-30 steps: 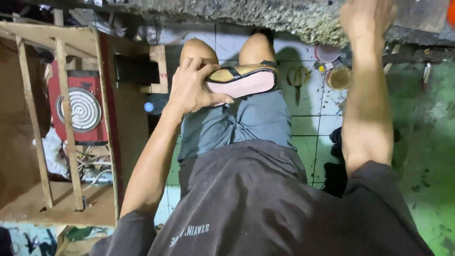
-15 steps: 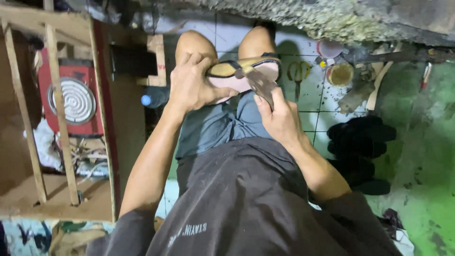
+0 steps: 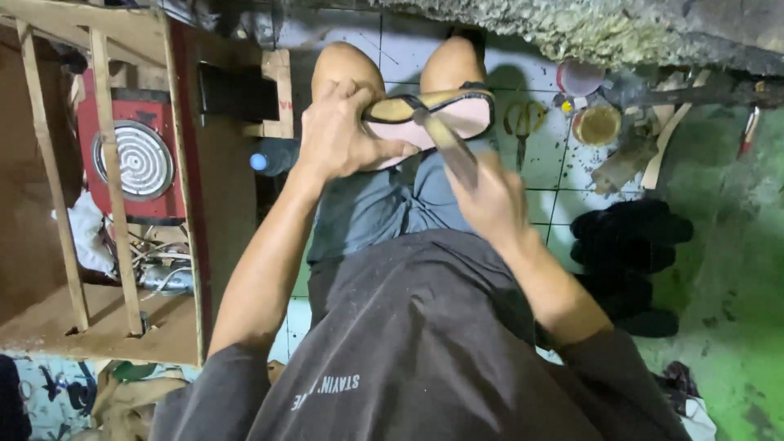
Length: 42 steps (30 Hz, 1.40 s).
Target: Assembling sandals by attaching straps to the sole using a shoe last and a hammer
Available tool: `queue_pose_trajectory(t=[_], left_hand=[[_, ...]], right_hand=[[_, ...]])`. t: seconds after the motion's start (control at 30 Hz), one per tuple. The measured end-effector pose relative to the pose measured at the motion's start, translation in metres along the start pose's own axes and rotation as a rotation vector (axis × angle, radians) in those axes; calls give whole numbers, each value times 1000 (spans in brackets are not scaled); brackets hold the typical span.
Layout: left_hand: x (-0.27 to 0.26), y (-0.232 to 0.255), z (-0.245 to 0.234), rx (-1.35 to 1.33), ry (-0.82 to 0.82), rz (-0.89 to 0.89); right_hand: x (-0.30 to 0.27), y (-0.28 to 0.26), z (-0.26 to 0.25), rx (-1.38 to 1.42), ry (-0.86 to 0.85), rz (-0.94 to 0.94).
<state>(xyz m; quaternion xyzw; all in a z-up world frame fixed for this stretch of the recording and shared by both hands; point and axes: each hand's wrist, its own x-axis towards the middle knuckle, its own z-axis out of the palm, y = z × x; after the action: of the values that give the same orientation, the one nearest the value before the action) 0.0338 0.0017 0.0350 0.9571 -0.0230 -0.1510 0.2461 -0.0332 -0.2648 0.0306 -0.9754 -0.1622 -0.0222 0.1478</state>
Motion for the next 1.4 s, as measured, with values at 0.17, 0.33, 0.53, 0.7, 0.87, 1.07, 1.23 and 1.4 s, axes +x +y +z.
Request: queue_pose_trajectory(t=[0.17, 0.33, 0.53, 0.7, 0.87, 1.07, 1.23, 1.4], left_hand=[[10, 38, 6, 431, -80, 69], [58, 77, 70, 296, -58, 381], [45, 69, 4, -340, 11, 215], [-7, 17, 16, -895, 505, -12], [-16, 14, 37, -879, 572, -140], [-2, 9, 46, -815, 751, -172], [-1, 9, 47, -792, 754, -155], [2, 5, 45, -717, 761, -127]], right_hand=[[13, -2, -29, 455, 234, 166], [-1, 17, -19, 543, 415, 147], [-5, 4, -36, 669, 431, 203], [-8, 27, 13, 710, 438, 251], [-2, 22, 16, 648, 243, 253], [1, 3, -40, 793, 491, 225], [24, -1, 16, 581, 331, 197], [34, 3, -3, 458, 393, 172]])
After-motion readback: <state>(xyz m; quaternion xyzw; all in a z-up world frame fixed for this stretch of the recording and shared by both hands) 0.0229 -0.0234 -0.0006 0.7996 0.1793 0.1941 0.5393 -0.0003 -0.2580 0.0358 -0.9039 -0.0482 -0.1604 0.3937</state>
